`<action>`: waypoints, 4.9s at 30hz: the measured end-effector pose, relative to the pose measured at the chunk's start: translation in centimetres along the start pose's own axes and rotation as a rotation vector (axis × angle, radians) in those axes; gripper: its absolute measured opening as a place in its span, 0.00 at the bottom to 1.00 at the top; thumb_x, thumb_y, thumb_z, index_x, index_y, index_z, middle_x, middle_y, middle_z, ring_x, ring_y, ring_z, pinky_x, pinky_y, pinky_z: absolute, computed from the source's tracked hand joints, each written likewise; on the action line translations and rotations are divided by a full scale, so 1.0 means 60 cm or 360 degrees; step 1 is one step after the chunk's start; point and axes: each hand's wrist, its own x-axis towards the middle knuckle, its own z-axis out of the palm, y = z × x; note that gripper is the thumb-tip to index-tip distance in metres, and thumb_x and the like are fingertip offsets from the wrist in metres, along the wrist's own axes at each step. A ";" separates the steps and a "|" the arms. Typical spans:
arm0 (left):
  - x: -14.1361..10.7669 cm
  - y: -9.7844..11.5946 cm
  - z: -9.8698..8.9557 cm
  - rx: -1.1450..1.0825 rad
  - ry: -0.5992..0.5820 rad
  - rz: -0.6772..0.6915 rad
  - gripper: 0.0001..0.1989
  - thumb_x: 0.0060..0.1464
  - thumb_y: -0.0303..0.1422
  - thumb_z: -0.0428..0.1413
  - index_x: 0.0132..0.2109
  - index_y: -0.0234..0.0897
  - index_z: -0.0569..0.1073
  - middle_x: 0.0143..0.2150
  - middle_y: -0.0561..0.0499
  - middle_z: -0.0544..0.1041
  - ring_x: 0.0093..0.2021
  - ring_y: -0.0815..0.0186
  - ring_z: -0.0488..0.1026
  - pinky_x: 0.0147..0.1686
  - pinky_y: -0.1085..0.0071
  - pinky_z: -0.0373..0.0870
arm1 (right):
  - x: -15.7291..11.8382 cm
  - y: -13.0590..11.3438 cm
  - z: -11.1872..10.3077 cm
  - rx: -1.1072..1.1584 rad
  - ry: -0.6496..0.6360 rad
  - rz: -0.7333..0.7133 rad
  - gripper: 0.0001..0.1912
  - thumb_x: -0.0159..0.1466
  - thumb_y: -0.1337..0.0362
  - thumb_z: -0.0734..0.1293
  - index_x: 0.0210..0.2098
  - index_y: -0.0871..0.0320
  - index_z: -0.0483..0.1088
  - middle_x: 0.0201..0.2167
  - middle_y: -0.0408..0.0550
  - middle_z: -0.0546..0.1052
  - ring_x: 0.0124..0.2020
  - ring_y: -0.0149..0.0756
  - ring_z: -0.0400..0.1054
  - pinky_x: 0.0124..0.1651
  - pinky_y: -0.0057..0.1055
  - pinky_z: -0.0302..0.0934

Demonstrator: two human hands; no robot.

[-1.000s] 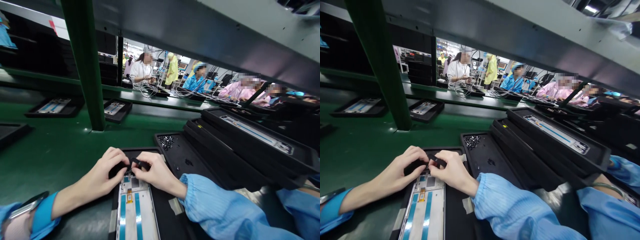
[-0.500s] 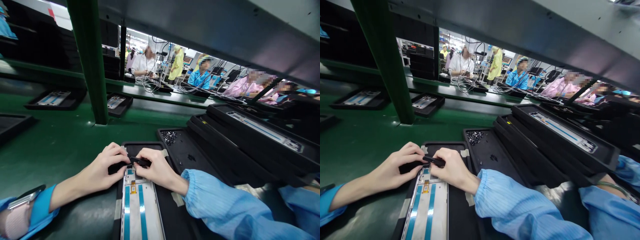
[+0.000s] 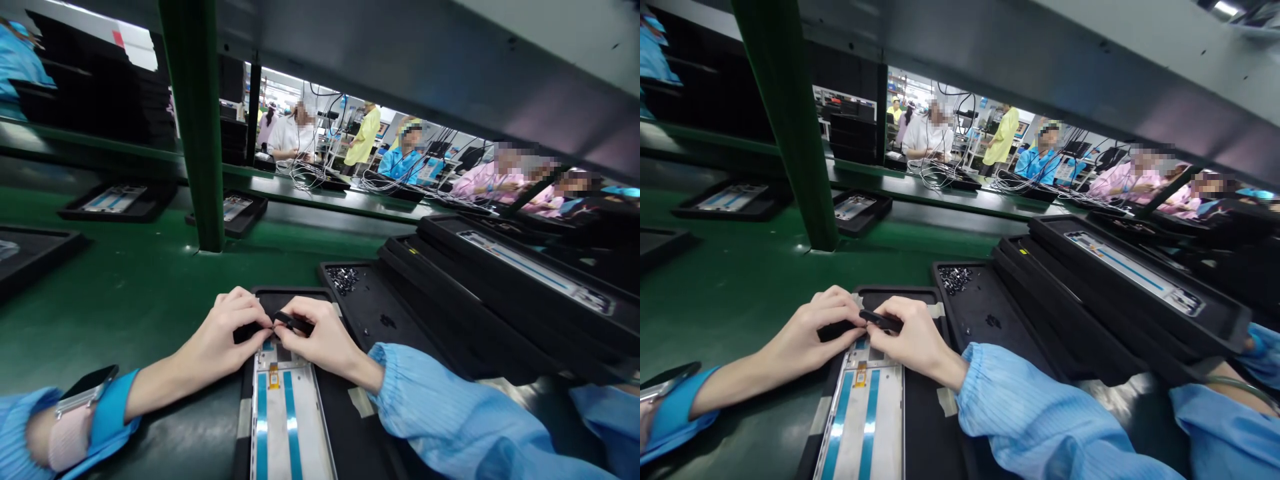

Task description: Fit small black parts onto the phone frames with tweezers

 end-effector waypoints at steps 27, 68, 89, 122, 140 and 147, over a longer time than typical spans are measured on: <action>-0.002 0.003 -0.001 -0.0060 0.0003 -0.0074 0.04 0.52 0.27 0.52 0.32 0.39 0.71 0.31 0.54 0.74 0.37 0.64 0.67 0.37 0.66 0.60 | 0.001 -0.001 0.001 0.0009 0.0102 -0.0157 0.02 0.52 0.72 0.65 0.23 0.62 0.68 0.21 0.42 0.70 0.23 0.26 0.61 0.27 0.23 0.55; -0.002 0.001 -0.004 -0.0186 -0.0076 -0.0247 0.05 0.52 0.30 0.51 0.32 0.39 0.72 0.31 0.52 0.73 0.37 0.64 0.67 0.38 0.66 0.64 | 0.002 -0.001 0.001 0.0005 0.0008 -0.0050 0.04 0.53 0.72 0.64 0.22 0.62 0.66 0.22 0.42 0.67 0.24 0.26 0.60 0.28 0.24 0.53; 0.010 -0.012 -0.007 -0.0121 0.0012 -0.0337 0.09 0.54 0.34 0.48 0.34 0.38 0.71 0.34 0.50 0.75 0.39 0.61 0.68 0.40 0.63 0.65 | 0.001 0.002 0.003 -0.0116 -0.0069 -0.0060 0.06 0.52 0.72 0.64 0.21 0.60 0.63 0.22 0.41 0.66 0.24 0.27 0.59 0.27 0.24 0.51; -0.001 -0.005 -0.009 -0.0016 -0.0216 -0.0034 0.09 0.53 0.27 0.51 0.34 0.41 0.76 0.34 0.52 0.77 0.42 0.60 0.64 0.42 0.61 0.60 | 0.005 -0.011 0.001 -0.0590 -0.0438 -0.0180 0.06 0.53 0.69 0.65 0.28 0.59 0.60 0.28 0.42 0.65 0.24 0.28 0.56 0.25 0.25 0.48; 0.000 0.009 -0.018 0.0129 -0.0304 0.0222 0.09 0.55 0.25 0.48 0.33 0.36 0.72 0.34 0.50 0.73 0.42 0.61 0.61 0.40 0.62 0.56 | 0.036 0.008 -0.029 0.0078 -0.0634 0.0315 0.03 0.50 0.72 0.64 0.21 0.64 0.69 0.18 0.37 0.65 0.20 0.21 0.51 0.22 0.20 0.45; 0.005 0.010 -0.002 0.0053 -0.0168 0.0056 0.05 0.50 0.26 0.52 0.28 0.36 0.71 0.29 0.52 0.73 0.39 0.61 0.63 0.37 0.63 0.55 | 0.032 0.012 -0.027 0.0106 -0.0593 0.0256 0.02 0.49 0.72 0.64 0.21 0.64 0.68 0.17 0.37 0.64 0.19 0.21 0.50 0.21 0.20 0.45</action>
